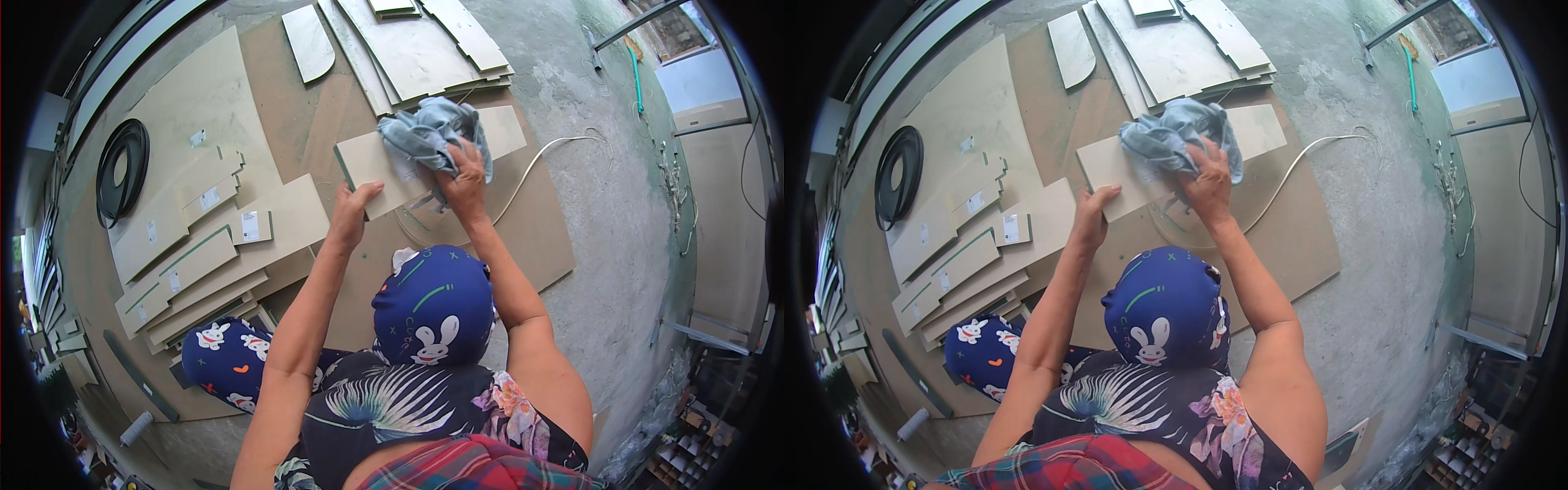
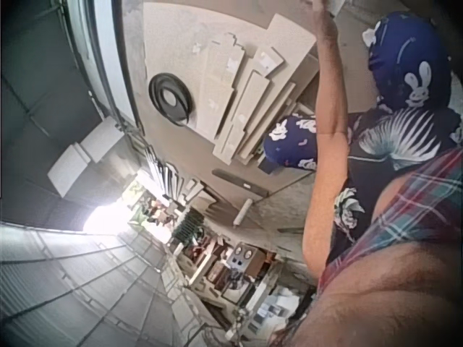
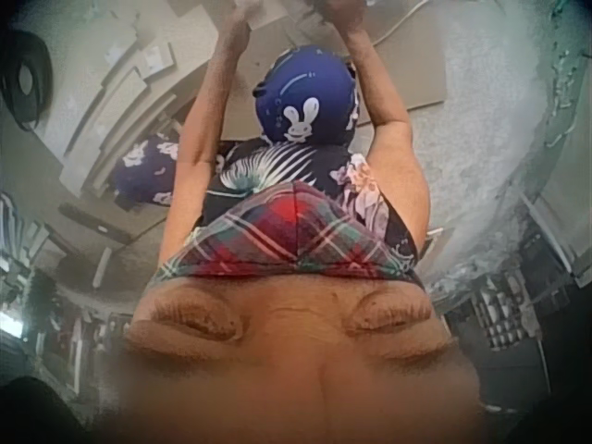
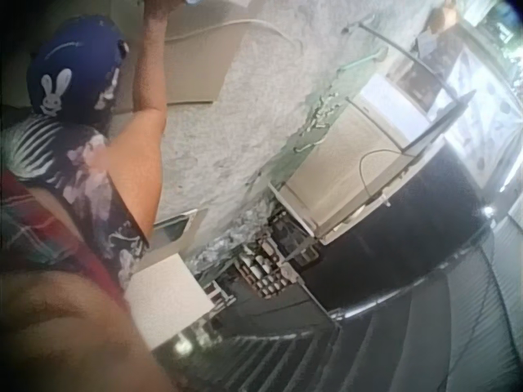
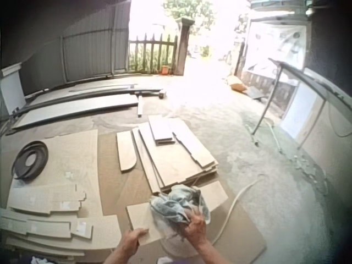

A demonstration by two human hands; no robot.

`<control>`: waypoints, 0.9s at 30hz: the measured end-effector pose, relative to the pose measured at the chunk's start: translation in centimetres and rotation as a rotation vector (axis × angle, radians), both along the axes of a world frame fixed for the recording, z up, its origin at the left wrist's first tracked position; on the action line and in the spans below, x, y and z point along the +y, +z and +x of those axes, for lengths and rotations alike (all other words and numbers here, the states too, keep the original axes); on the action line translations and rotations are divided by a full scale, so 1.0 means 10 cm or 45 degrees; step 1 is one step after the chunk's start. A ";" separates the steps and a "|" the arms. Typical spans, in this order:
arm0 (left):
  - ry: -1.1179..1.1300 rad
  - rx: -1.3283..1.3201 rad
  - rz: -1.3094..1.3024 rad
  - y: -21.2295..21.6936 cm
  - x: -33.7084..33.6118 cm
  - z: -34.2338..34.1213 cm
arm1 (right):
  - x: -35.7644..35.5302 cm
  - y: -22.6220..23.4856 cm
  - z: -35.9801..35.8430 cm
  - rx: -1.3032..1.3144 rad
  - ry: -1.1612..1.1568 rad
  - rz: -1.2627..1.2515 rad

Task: The recorder is wiping down and organizing flat wooden furniture components in a workshop.

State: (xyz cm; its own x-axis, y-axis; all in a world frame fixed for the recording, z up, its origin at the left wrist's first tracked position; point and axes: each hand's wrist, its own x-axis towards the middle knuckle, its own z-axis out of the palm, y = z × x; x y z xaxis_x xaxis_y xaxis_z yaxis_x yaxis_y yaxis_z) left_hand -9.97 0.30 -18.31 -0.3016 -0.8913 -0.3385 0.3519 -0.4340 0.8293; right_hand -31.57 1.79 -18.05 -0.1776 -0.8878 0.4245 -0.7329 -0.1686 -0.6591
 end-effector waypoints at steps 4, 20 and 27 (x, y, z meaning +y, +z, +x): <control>0.113 -0.013 -0.103 0.59 -0.01 0.22 | -0.35 -0.13 -0.64 0.203 -0.212 -0.196; 0.455 0.234 -0.179 1.03 -0.18 1.02 | -0.53 -0.23 -1.88 -1.321 -0.833 -0.497; 0.484 0.236 -0.092 0.73 -0.14 0.73 | -0.34 0.26 -0.36 -2.011 0.275 0.010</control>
State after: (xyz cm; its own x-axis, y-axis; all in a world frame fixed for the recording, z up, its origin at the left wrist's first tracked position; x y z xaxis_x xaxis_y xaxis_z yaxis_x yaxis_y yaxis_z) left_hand -2.63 -1.13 -10.98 0.0030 -0.9703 -0.2421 0.6213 -0.1879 0.7607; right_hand -35.17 -1.58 -15.46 -0.2913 -0.9547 -0.0601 0.6931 -0.1673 -0.7012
